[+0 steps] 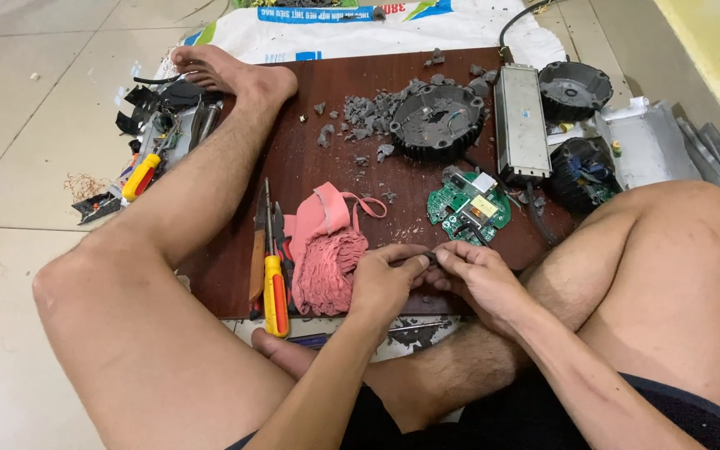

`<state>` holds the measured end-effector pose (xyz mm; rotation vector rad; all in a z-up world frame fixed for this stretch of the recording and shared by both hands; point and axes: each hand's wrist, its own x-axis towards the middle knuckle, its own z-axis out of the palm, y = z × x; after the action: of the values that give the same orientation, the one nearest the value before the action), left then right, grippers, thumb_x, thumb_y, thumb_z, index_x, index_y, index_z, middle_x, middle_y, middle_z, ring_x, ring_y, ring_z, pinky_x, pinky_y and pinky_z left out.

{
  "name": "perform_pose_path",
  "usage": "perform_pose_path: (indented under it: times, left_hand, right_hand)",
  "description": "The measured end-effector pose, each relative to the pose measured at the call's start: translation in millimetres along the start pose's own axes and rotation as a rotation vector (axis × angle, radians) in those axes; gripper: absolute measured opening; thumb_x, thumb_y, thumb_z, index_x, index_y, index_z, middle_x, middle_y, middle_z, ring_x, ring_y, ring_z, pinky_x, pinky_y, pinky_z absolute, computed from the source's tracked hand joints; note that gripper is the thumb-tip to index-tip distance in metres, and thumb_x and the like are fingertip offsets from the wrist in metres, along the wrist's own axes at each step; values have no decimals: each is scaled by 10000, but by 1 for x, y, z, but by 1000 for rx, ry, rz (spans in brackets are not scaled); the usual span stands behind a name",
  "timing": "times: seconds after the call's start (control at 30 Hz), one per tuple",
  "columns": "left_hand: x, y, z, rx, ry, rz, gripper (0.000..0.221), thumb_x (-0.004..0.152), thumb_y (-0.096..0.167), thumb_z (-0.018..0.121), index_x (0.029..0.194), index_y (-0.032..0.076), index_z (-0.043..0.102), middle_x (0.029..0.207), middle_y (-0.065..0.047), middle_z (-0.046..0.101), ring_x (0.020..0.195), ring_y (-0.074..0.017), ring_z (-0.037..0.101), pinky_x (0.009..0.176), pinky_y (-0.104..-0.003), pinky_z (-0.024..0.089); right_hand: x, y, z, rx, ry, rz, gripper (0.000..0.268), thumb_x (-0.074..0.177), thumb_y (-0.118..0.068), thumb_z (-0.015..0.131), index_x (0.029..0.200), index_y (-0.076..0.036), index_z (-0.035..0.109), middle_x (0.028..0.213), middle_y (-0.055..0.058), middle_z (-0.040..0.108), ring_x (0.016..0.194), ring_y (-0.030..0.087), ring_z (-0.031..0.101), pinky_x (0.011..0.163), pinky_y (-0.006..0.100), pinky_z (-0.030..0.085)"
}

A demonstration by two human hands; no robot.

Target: Disassembling an electronic device by removing the circuit board and unscrewing internal components

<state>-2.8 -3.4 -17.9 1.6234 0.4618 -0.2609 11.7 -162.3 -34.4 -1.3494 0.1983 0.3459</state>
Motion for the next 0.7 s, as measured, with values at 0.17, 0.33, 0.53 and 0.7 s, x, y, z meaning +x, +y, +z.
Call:
perform_pose_path:
  times: [0.17, 0.33, 0.53, 0.7]
  left_hand:
    - [9, -12, 0, 112, -14, 15, 309, 834, 264, 799, 1126, 166, 829, 819, -43, 809, 745, -101, 785, 706, -225, 594]
    - [-15, 19, -1, 356, 17, 53, 288, 842, 264, 770, 1108, 168, 821, 899, -63, 823, 887, -193, 794, 810, -345, 609]
    - [-25, 35, -4, 588, -29, 100, 283, 867, 290, 754, 1126, 187, 809, 1018, -83, 828, 1049, -330, 781, 919, -441, 611]
    - [-2, 6, -2, 464, -13, 35, 259, 836, 352, 764, 1071, 265, 830, 908, -11, 826, 952, -234, 800, 848, -372, 615]
  right_hand:
    - [9, 13, -7, -73, 52, 30, 200, 1055, -155, 649, 1091, 31, 712, 889, 133, 687, 851, 240, 706, 841, 416, 620]
    - [8, 10, -8, -310, 42, 7, 248, 1046, -202, 650, 1074, 28, 736, 829, 145, 698, 796, 235, 695, 788, 422, 618]
    - [2, 0, 6, -454, 46, 60, 281, 1036, -265, 596, 1061, -37, 758, 821, 168, 671, 796, 282, 672, 751, 419, 574]
    - [5, -1, 2, -398, 25, 72, 274, 1036, -214, 602, 1063, 4, 766, 820, 206, 688, 772, 294, 695, 737, 422, 619]
